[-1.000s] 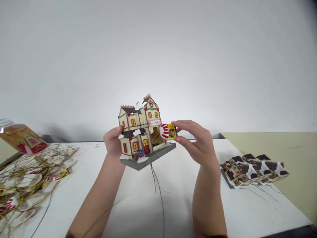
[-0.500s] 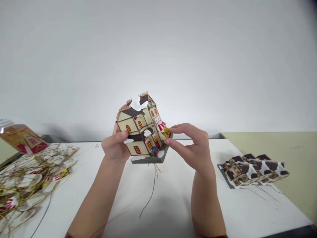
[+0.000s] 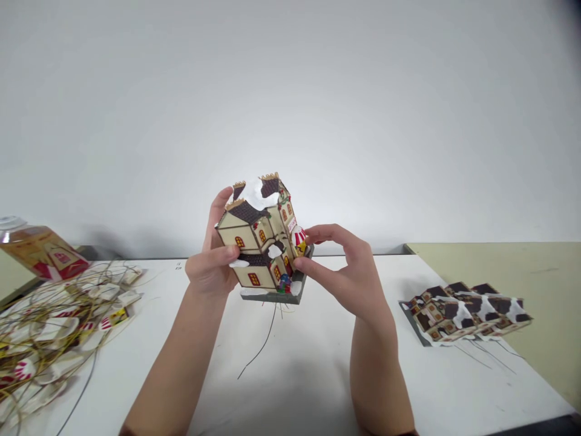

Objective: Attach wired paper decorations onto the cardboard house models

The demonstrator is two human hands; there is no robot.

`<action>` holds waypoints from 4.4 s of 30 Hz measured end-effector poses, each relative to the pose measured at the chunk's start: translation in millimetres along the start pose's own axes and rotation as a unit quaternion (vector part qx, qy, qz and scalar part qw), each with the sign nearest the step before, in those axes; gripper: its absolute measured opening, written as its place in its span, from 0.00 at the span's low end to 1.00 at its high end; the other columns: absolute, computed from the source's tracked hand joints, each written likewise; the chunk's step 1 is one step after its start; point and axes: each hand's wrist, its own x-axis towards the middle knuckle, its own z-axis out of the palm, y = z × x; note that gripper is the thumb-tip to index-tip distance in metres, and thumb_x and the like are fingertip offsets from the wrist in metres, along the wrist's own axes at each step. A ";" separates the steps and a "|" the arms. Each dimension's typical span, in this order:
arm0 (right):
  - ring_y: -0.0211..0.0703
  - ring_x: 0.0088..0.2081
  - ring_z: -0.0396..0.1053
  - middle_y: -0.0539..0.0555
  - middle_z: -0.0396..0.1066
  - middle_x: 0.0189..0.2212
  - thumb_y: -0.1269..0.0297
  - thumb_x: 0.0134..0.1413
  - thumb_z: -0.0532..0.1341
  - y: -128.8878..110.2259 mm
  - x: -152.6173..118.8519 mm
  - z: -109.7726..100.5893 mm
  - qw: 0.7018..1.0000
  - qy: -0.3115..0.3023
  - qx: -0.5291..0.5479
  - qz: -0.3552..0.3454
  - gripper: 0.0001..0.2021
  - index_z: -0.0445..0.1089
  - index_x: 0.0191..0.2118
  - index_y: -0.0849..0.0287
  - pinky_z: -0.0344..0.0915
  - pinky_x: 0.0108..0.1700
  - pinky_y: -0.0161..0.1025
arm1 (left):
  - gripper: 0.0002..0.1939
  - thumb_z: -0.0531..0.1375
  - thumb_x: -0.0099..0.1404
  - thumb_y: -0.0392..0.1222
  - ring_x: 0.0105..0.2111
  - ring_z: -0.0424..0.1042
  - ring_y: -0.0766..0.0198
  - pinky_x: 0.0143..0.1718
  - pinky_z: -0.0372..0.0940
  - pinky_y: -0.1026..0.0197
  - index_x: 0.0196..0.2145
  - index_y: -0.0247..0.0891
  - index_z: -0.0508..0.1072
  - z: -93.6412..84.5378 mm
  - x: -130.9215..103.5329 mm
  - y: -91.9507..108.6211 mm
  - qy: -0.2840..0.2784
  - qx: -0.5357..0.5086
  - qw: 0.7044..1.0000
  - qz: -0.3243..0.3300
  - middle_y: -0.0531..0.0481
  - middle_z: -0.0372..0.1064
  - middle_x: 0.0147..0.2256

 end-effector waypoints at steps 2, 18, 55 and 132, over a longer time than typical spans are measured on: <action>0.43 0.43 0.70 0.50 0.75 0.40 0.58 0.47 0.69 0.9 0.4 0.1 0.999 -0.022 0.017 0.018 0.15 0.71 0.42 0.52 0.67 0.48 0.45 | 0.37 0.69 0.46 0.38 0.60 0.57 0.39 0.59 0.59 0.39 0.55 0.50 0.64 -4.9 0.1 1.2 -0.017 0.006 1.000 -0.011 0.50 0.55 0.63; 0.44 0.43 0.71 0.53 0.75 0.39 0.56 0.54 0.62 3.9 2.3 3.8 0.998 -0.036 0.002 0.059 0.11 0.74 0.41 0.53 0.67 0.28 0.34 | 0.43 0.68 0.45 0.34 0.57 0.63 0.40 0.51 0.67 0.40 0.58 0.50 0.58 -24.7 5.3 -0.2 -0.045 0.051 0.997 -0.031 0.47 0.60 0.60; 0.41 0.39 0.73 0.49 0.78 0.36 0.63 0.49 0.66 2.2 2.1 11.0 0.994 -0.043 0.051 0.092 0.08 0.78 0.38 0.52 0.70 0.42 0.40 | 0.46 0.62 0.46 0.32 0.58 0.60 0.37 0.55 0.58 0.33 0.61 0.48 0.52 -3.5 -1.9 3.4 -0.035 0.001 0.998 -0.057 0.42 0.59 0.59; 0.35 0.28 0.64 0.46 0.71 0.23 0.69 0.43 0.70 0.6 3.1 18.6 0.996 0.014 0.092 -0.002 0.04 0.74 0.26 0.54 0.64 0.32 0.35 | 0.31 0.54 0.44 0.38 0.50 0.71 0.42 0.51 0.65 0.37 0.49 0.35 0.72 -12.7 -0.5 1.0 0.125 -0.187 0.963 -0.146 0.44 0.75 0.45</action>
